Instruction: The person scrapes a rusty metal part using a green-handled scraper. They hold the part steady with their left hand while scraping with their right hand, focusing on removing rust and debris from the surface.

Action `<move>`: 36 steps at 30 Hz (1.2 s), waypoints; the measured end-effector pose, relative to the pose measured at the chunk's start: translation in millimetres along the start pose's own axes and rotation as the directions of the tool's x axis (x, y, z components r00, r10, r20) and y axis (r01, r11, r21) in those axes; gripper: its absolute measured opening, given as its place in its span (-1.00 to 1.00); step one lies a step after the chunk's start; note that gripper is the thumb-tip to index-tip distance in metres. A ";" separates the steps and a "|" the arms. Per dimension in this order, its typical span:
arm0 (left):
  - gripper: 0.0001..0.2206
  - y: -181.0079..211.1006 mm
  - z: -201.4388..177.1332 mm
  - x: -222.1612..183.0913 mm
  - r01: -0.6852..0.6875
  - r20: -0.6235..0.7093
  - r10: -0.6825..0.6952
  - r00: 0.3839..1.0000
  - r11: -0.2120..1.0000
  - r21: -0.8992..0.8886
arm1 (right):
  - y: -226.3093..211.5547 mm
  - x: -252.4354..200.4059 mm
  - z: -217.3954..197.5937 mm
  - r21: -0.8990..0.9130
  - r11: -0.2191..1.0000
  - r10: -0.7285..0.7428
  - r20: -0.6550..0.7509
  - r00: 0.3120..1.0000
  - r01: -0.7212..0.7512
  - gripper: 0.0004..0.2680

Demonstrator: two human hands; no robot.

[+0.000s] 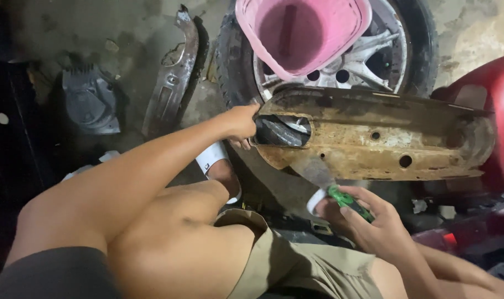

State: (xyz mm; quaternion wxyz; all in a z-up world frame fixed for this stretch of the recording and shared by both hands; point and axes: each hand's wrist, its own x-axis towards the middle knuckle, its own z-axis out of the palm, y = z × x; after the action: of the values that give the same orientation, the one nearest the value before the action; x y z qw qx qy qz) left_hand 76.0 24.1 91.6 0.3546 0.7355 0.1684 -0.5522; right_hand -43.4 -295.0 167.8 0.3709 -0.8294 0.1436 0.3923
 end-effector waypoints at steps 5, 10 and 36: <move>-0.28 1.0 -1.7 8.2 0.007 -0.002 -0.007 1.000 0.997 0.072 | -9.0 4.5 -23.8 -0.374 0.914 0.176 0.022 0.984 -0.155 -0.61; -0.27 5.4 -5.8 2.2 0.034 -0.003 -0.034 0.999 0.999 0.040 | 17.6 45.2 -67.5 -0.466 0.846 -0.244 0.094 0.965 0.260 -0.62; -0.46 -17.0 -7.7 14.1 -0.245 -0.052 0.267 0.962 0.933 0.265 | 33.2 83.1 -38.8 -0.239 0.824 -0.521 0.041 0.853 0.514 -0.75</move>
State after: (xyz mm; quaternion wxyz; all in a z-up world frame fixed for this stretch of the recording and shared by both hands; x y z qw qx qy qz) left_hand 75.1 39.4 73.8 0.3176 0.8143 0.0137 -0.4856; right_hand 14.2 -341.6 104.5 0.3578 -0.8809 -0.1306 0.2809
